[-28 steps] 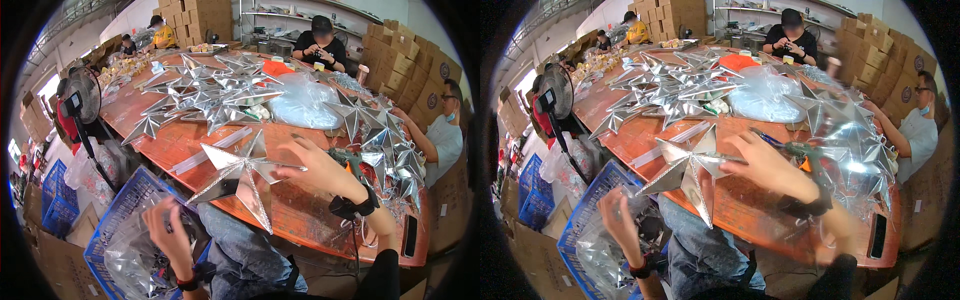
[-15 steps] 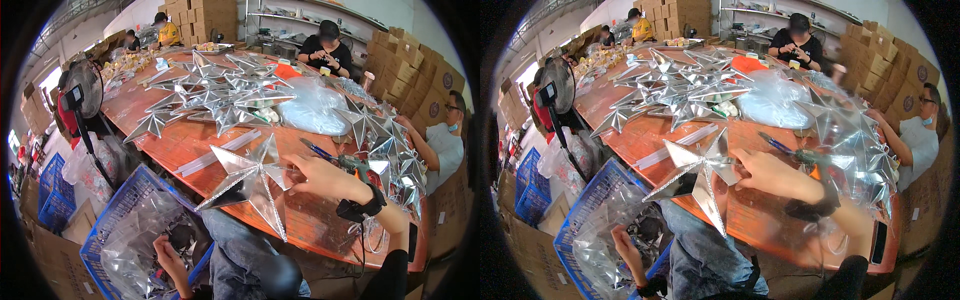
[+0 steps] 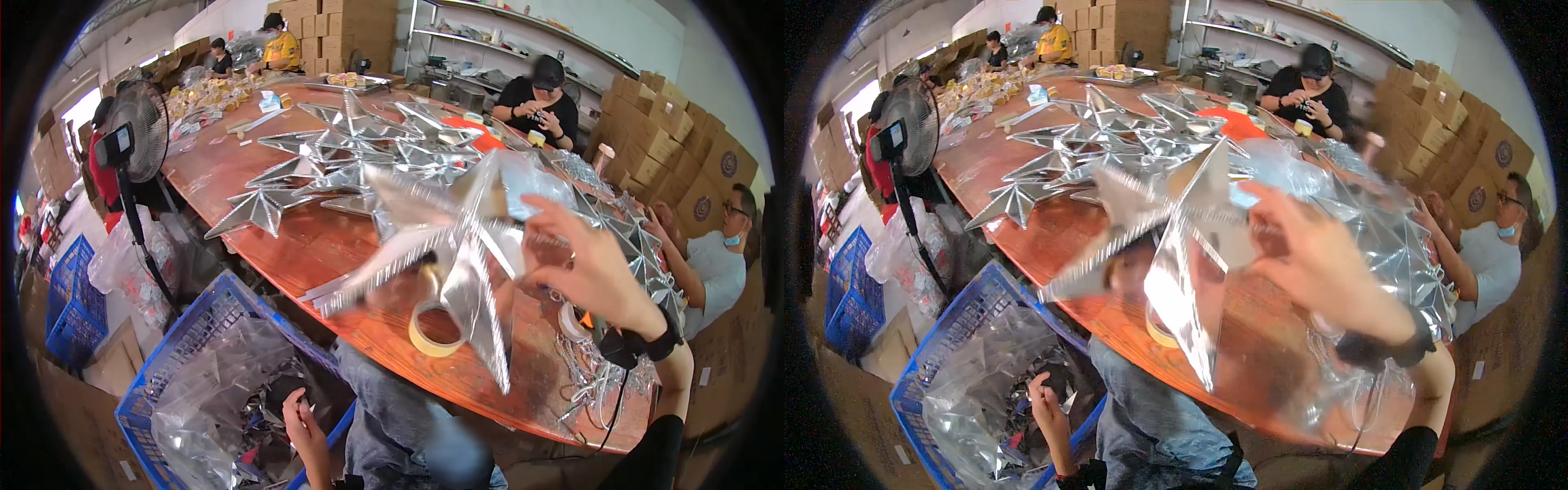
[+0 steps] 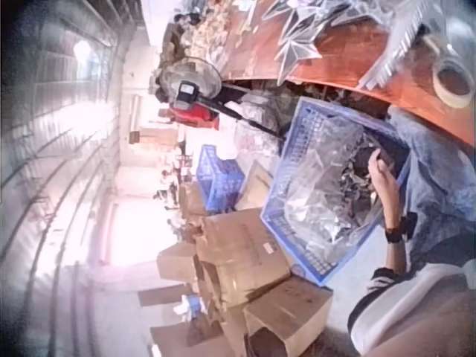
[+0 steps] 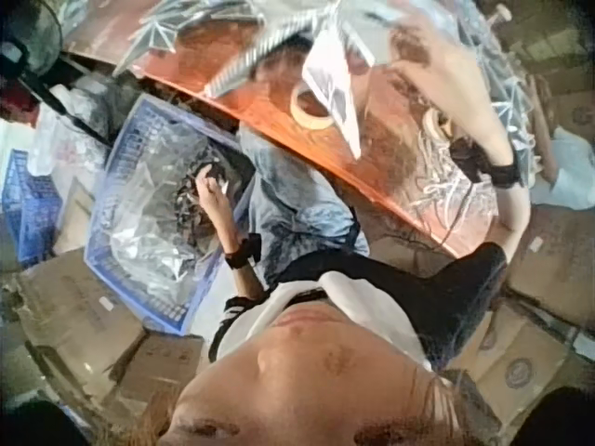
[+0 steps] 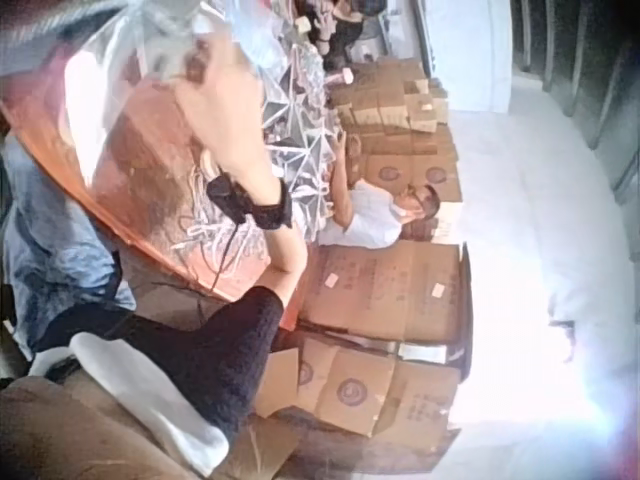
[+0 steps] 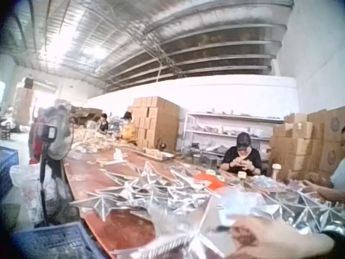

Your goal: Using a glue gun to apply adhesive and attach silver beaded trim to decorative silver stars.

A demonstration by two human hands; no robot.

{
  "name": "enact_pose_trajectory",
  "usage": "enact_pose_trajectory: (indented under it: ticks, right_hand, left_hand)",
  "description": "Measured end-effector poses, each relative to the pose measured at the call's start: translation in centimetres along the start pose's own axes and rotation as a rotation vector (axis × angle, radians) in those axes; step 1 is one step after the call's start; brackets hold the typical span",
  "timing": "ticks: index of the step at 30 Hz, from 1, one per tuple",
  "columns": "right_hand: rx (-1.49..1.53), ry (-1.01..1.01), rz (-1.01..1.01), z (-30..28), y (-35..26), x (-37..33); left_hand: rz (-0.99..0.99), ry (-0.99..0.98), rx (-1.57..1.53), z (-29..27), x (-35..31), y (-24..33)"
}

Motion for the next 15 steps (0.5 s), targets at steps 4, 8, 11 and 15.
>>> enact_pose_trajectory:
  ticks: [4,8,11,15]
  right_hand:
    - [0.244,0.053,0.092,-1.3,-1.2,4.7]
    - [0.189,0.160,-0.078,-1.5,-3.8,9.7]
    - [0.158,0.243,-0.135,-1.7,-3.6,13.8]
    - [0.025,0.402,-0.101,-1.9,1.2,20.5]
  left_hand:
    - [0.097,-0.029,0.043,-0.6,0.5,1.0]
    - [0.103,-0.048,0.043,-0.9,0.7,1.7]
    - [0.004,0.001,0.011,-2.6,0.7,1.0]
    - [-0.061,0.147,0.097,-6.2,0.1,0.1]
Point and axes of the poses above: each hand's wrist, its own x-axis towards the middle knuckle, its own z-axis out of the palm, y = z × x, the point moved 9 cm from there along x, towards the middle knuckle, and after that the axes turned 3 degrees about x, right-handed, at the moved point
